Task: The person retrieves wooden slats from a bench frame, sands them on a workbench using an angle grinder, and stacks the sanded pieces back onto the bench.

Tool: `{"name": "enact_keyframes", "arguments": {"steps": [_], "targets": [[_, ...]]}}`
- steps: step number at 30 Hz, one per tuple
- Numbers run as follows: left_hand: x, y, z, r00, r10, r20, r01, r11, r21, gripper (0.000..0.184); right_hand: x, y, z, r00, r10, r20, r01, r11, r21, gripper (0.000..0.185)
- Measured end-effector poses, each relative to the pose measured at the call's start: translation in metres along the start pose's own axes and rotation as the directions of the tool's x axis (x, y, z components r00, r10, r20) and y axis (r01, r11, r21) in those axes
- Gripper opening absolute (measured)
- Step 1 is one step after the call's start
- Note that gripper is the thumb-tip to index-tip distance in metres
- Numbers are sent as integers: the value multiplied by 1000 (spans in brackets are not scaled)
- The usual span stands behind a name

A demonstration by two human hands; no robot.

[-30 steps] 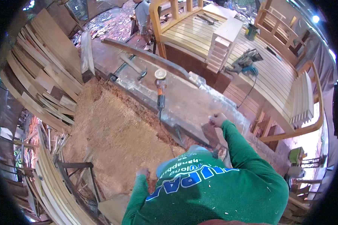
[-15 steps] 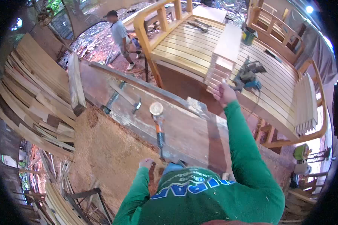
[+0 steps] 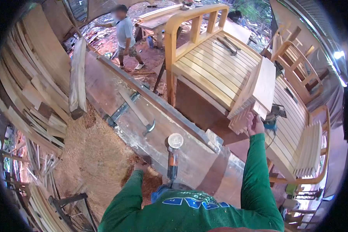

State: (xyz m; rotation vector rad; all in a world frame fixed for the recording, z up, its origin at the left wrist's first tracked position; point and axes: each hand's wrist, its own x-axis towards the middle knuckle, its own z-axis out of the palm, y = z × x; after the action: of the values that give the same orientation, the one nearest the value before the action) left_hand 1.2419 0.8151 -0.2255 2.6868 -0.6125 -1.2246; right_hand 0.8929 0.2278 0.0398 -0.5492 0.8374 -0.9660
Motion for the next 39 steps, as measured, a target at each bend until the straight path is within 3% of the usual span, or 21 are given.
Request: {"name": "enact_keyframes", "arguments": {"steps": [1,4,6,7,10,11,13,14,16,19,22,25,27,29,31,33,34,36,37,38,39], "targets": [[11,0,2,988,-94,120,71,980,187,78,-3,-4,-1,1000,-10,10,9,999,42,38],[-7,-5,18,998,54,11,-55,997,49,71,7,-12,-8,1000,7,-13,-7,1000,1,36],[-17,0,18,1000,13,12,-14,996,91,63,19,-21,-12,999,30,-40,-33,996,-82,35],[-19,-2,23,1000,-9,7,8,994,106,59,23,-18,-2,990,-40,-137,42,999,15,34],[-6,-37,44,997,55,-51,-66,972,-226,46,8,-19,7,999,36,-32,-37,999,-12,33],[-1,-45,49,995,73,-64,-84,977,-198,43,40,-19,-24,996,86,-13,-86,995,-52,34],[-9,-47,49,991,102,-89,-114,983,-142,39,22,-14,-14,986,-29,-164,28,1000,-11,36],[-28,-46,50,992,33,-124,-59,976,-211,38,7,-8,-5,967,-84,-241,88,996,8,38],[-97,-16,27,976,-105,-191,30,932,-360,36,-49,-8,1,980,-51,-193,53,999,4,35],[-133,-20,46,937,-135,-322,-4,918,-397,35,-105,-2,-35,991,-97,-88,98,995,4,28],[-149,-16,39,922,-266,-282,69,828,-556,30,-174,6,-63,982,-109,-154,117,992,46,22],[-117,-14,18,791,-137,-597,-76,945,-317,28,-230,11,-93,994,-69,-84,71,997,27,22],[-121,31,-14,685,-112,-720,-276,875,-398,26,-262,12,-98,997,-42,-65,44,999,29,22],[-148,109,-57,583,54,-811,-582,723,-371,22,-287,11,-96,996,0,-89,1,1000,5,21],[-176,190,-86,705,156,-692,-621,607,-496,19,-297,21,-111,996,36,-85,-34,999,20,22],[-204,271,-91,854,264,-448,-517,339,-786,25,-309,21,-120,992,118,-42,-120,992,-50,23],[-198,303,-80,854,396,-337,-475,332,-815,27,-309,32,-119,994,50,-100,-52,998,-17,23],[-196,364,-59,789,609,-83,-343,323,-882,32,-323,27,-112,990,94,-106,-103,991,-83,24],[-199,394,-52,721,691,51,-251,329,-910,34,-324,26,-113,995,74,-71,-82,989,-120,26],[-192,422,-47,572,797,196,-170,349,-922,42,-323,25,-115,996,76,-41,-80,988,-131,27],[-191,453,-38,617,731,289,-108,443,-890,48,-322,25,-117,998,68,-12,-69,987,-146,27]]}}
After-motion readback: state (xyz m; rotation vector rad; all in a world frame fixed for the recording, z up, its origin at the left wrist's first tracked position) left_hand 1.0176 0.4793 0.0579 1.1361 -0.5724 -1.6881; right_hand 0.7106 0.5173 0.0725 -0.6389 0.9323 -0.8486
